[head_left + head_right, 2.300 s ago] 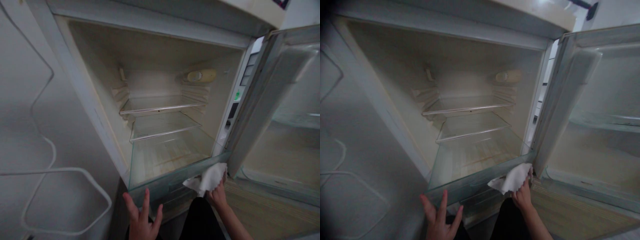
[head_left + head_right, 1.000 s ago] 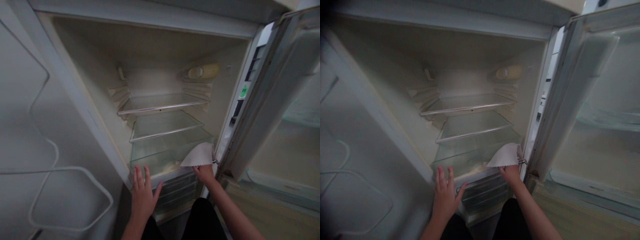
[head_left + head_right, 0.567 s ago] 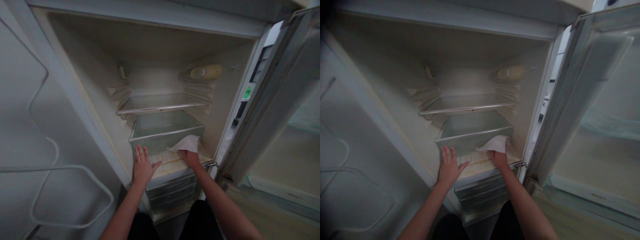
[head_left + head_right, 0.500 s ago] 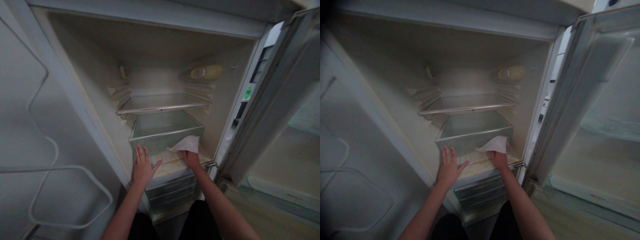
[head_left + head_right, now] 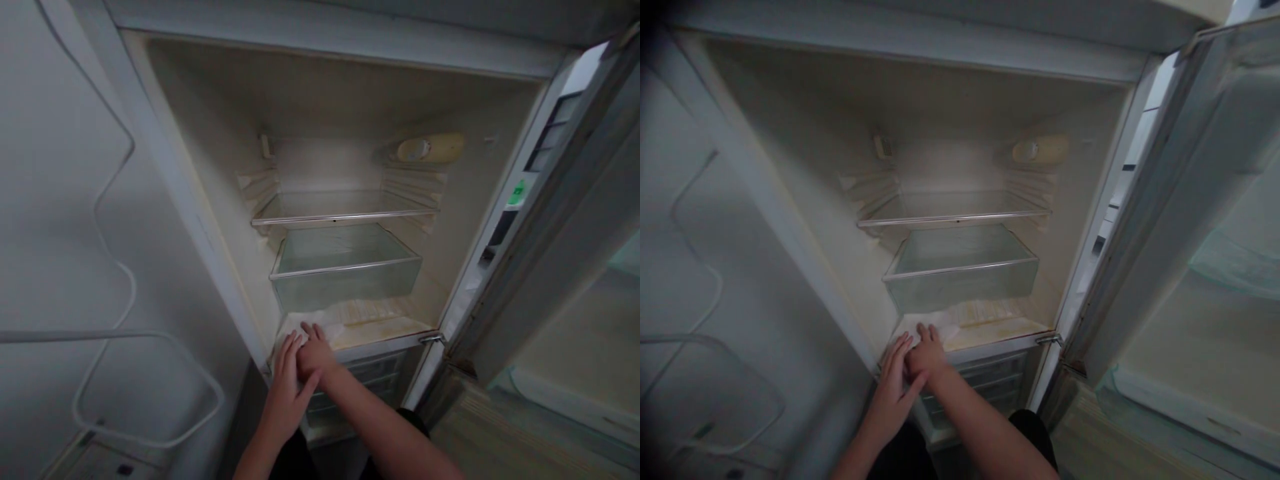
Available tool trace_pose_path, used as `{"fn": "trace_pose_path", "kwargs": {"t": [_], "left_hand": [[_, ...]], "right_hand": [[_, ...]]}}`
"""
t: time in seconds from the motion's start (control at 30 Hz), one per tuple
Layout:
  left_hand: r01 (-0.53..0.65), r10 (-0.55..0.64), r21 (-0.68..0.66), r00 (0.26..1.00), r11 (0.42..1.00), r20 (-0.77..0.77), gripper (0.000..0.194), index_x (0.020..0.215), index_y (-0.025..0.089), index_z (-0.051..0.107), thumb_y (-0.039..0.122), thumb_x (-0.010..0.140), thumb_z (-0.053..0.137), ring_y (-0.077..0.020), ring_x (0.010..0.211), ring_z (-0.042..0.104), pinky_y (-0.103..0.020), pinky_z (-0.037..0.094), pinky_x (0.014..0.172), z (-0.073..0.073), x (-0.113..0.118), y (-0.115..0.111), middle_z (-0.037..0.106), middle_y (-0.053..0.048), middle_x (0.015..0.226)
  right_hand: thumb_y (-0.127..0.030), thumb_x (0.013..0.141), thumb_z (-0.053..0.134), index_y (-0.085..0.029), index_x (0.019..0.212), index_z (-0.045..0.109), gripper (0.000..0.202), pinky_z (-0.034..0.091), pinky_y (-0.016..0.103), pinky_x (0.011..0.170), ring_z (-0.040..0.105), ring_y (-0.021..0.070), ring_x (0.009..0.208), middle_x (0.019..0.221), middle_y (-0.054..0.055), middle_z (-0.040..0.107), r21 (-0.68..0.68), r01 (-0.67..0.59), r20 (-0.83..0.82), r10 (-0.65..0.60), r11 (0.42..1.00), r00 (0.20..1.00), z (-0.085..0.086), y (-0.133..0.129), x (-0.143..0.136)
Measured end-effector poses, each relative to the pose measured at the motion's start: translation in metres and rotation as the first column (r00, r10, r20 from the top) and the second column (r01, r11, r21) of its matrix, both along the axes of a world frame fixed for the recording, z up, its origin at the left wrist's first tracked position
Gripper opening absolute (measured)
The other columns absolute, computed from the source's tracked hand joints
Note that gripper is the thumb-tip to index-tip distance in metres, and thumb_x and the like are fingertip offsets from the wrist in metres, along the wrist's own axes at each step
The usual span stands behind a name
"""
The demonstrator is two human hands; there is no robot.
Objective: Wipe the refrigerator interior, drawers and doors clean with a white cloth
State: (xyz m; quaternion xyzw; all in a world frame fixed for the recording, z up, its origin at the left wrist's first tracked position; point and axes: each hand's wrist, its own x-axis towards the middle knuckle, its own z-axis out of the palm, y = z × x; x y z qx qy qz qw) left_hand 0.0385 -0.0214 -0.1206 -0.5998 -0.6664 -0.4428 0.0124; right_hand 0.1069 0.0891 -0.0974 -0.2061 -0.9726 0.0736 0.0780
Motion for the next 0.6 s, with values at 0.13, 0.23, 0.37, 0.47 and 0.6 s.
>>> {"fn": "trace_pose_path", "kwargs": {"t": [0.13,0.23,0.37,0.47,0.6], "left_hand": [[-0.023,0.023,0.001,0.998,1.0,0.059,0.059,0.146,0.023,0.037,0.039,0.093,0.058,-0.03,0.146,0.034,-0.06,0.031,0.12,-0.005,-0.016,-0.019,0.037,-0.015,0.156],[0.014,-0.01,-0.028,0.988,0.999,0.152,0.054,0.144,0.025,0.041,0.039,0.094,0.057,-0.0281,0.145,0.037,-0.057,0.032,0.12,-0.007,-0.024,-0.035,0.041,-0.014,0.153],[0.068,-0.039,-0.095,0.961,0.993,0.274,0.047,0.136,0.025,0.05,0.044,0.093,0.057,-0.0262,0.135,0.05,-0.053,0.041,0.115,-0.01,-0.029,-0.045,0.053,-0.012,0.144],[0.121,-0.062,-0.139,0.928,0.983,0.368,0.045,0.128,0.023,0.056,0.048,0.091,0.058,-0.0256,0.123,0.06,-0.051,0.047,0.109,-0.016,-0.023,-0.038,0.062,-0.012,0.133],[0.253,-0.167,-0.128,0.87,0.959,0.463,0.046,0.125,0.021,0.058,0.051,0.09,0.059,-0.026,0.118,0.064,-0.049,0.05,0.104,-0.025,0.007,-0.021,0.067,-0.012,0.127]], "right_hand": [[-0.044,0.093,0.054,-0.017,0.143,0.054,0.057,0.014,0.059,0.122,0.026,0.0347,0.15,0.152,0.015,0.047,0.004,-0.034,0.028,0.034,0.999,0.999,-0.001,-0.005,-0.024],[-0.053,0.094,0.049,-0.017,0.142,0.056,0.059,0.018,0.056,0.121,0.031,0.0328,0.148,0.155,0.015,0.043,-0.003,0.07,-0.121,-0.07,0.998,0.99,-0.002,0.013,0.01],[-0.058,0.095,0.047,-0.01,0.148,0.046,0.072,0.019,0.055,0.121,0.033,0.0333,0.147,0.156,0.017,0.04,-0.024,0.388,-0.173,-0.387,0.921,0.906,-0.005,0.061,0.093],[-0.047,0.097,0.048,-0.005,0.146,0.048,0.064,0.023,0.054,0.12,0.035,0.0353,0.145,0.154,0.021,0.042,0.035,0.616,-0.183,-0.601,0.787,0.778,-0.01,0.091,0.152],[-0.023,0.097,0.042,-0.01,0.141,0.055,0.048,0.029,0.051,0.118,0.046,0.0294,0.138,0.145,0.021,0.053,0.004,0.686,-0.334,-0.645,0.728,0.687,-0.025,0.083,0.19]]}}
